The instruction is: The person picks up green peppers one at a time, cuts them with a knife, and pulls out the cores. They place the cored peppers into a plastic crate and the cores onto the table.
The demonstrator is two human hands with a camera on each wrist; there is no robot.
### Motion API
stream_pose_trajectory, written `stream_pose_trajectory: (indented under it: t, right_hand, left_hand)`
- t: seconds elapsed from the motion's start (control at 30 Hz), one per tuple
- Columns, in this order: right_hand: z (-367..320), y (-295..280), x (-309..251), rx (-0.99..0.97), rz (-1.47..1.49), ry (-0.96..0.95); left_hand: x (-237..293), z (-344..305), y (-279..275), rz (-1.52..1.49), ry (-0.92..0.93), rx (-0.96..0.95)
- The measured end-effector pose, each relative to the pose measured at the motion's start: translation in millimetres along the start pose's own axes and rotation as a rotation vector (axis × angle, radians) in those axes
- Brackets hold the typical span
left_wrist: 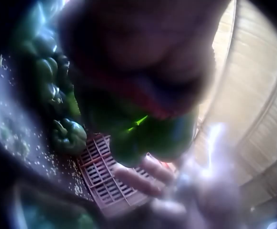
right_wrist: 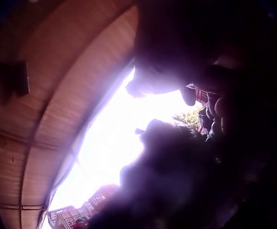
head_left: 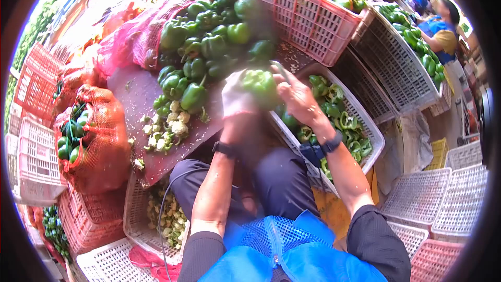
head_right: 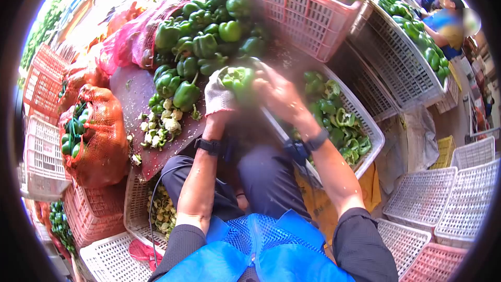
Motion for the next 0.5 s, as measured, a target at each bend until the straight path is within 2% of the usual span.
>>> stream_pose_trajectory:
  t: [0.03,0.07,0.1,0.13,0.2,0.23,0.27,0.33,0.43,0.5]
  right_hand:
    - [3,7,-2,-0.034,0.017,0.025]
    - [2,11,0,0.003,-0.029,-0.075]
    - [3,13,5,0.013,-0.034,-0.071]
    - [2,13,11,-0.007,0.098,-0.048]
    - [-6,8,11,-0.035,0.273,-0.016]
    - [-8,6,13,-0.014,0.235,-0.084]
    - [-10,7,16,-0.032,0.344,-0.082]
    - [-15,3,20,-0.079,0.571,-0.023]
    - [-21,-7,21,-0.058,0.503,-0.020]
    - [-24,-18,21,-0.069,0.469,0.015]
  left_hand:
    - [7,-1,0,-0.007,0.006,-0.012]
    - [10,-2,2,-0.107,-0.007,-0.033]
    - [12,-2,3,-0.208,-0.022,-0.054]
    - [14,-4,4,-0.220,-0.021,-0.065]
    - [17,-11,6,-0.230,0.072,-0.028]
    - [17,-13,9,-0.238,0.122,-0.011]
    - [14,-14,12,-0.188,0.060,-0.031]
    - [7,-13,18,-0.154,0.069,-0.087]
    - [-5,-12,31,-0.082,0.145,-0.126]
    - [-22,-10,46,-0.209,-0.101,-0.265]
Point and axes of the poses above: each hand's wrist, its own z-axis towards the middle knuckle, its own y-axis out of the palm, x = y × z, the point moved 2 cm from there along z, towards the middle knuckle, and after that the axes turned 2 degrees about y, right-handed, at the moved point
